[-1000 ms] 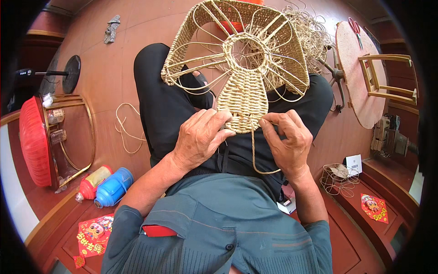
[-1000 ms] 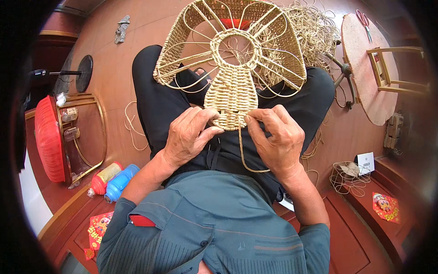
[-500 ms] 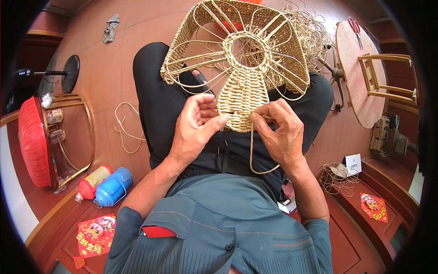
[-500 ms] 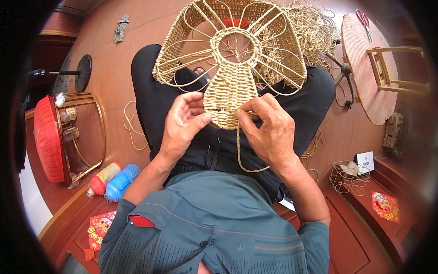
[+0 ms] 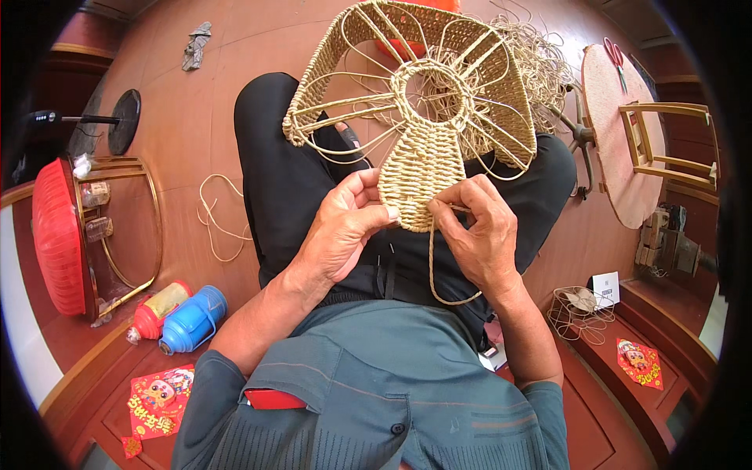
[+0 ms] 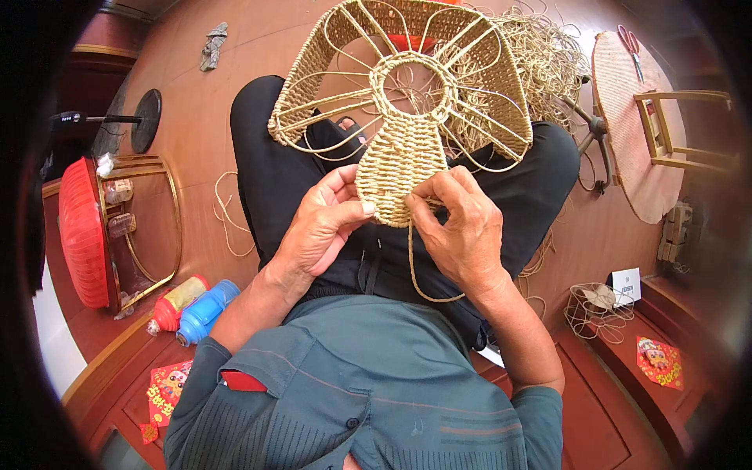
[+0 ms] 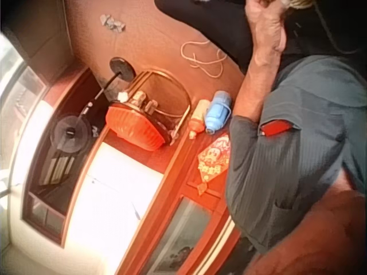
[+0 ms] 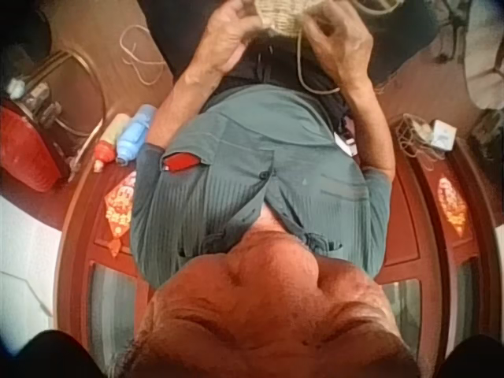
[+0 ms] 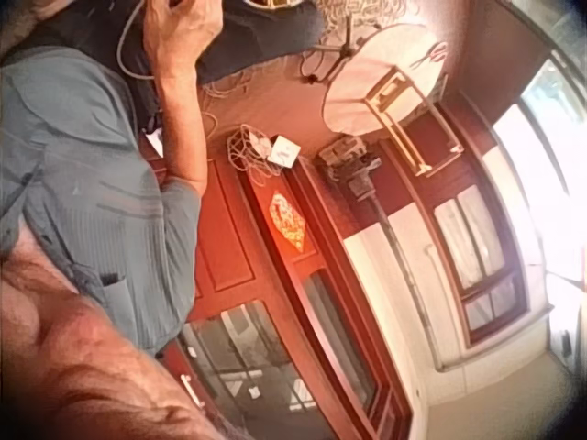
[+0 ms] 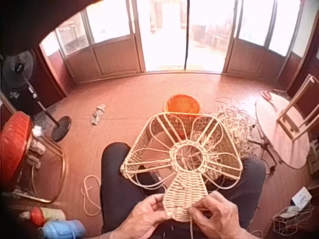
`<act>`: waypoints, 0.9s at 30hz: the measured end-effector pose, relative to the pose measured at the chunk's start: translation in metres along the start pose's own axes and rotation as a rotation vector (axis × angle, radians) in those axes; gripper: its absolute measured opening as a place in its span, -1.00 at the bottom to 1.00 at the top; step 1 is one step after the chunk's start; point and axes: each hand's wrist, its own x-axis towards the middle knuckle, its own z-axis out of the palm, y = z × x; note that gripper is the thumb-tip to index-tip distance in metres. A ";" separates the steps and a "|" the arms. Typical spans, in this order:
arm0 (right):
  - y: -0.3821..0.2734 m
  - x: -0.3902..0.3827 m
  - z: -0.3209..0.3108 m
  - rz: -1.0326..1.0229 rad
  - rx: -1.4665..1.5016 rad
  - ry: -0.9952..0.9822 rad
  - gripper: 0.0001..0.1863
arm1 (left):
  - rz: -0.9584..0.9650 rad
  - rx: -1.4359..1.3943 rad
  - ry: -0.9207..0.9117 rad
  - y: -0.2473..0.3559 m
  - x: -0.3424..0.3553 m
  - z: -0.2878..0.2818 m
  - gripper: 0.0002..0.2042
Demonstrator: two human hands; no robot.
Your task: Manually weaving a decorative object using straw or natural fibers.
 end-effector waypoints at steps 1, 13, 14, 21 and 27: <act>0.000 0.000 0.000 -0.021 0.006 0.010 -0.89 | 0.026 -0.010 0.005 -0.001 0.000 0.001 -0.42; -0.001 0.002 0.002 -0.156 -0.153 0.017 -0.89 | 0.213 0.004 0.017 -0.014 0.001 0.005 -0.25; -0.001 0.002 0.002 -0.156 -0.153 0.017 -0.89 | 0.214 0.004 0.017 -0.014 0.000 0.005 -0.25; -0.002 0.004 0.003 -0.200 -0.174 -0.005 -0.87 | 0.259 0.179 -0.060 -0.004 0.001 0.006 -0.14; -0.010 0.009 0.008 -0.232 -0.175 -0.032 -0.85 | 0.280 0.184 -0.089 -0.001 0.000 0.006 -0.13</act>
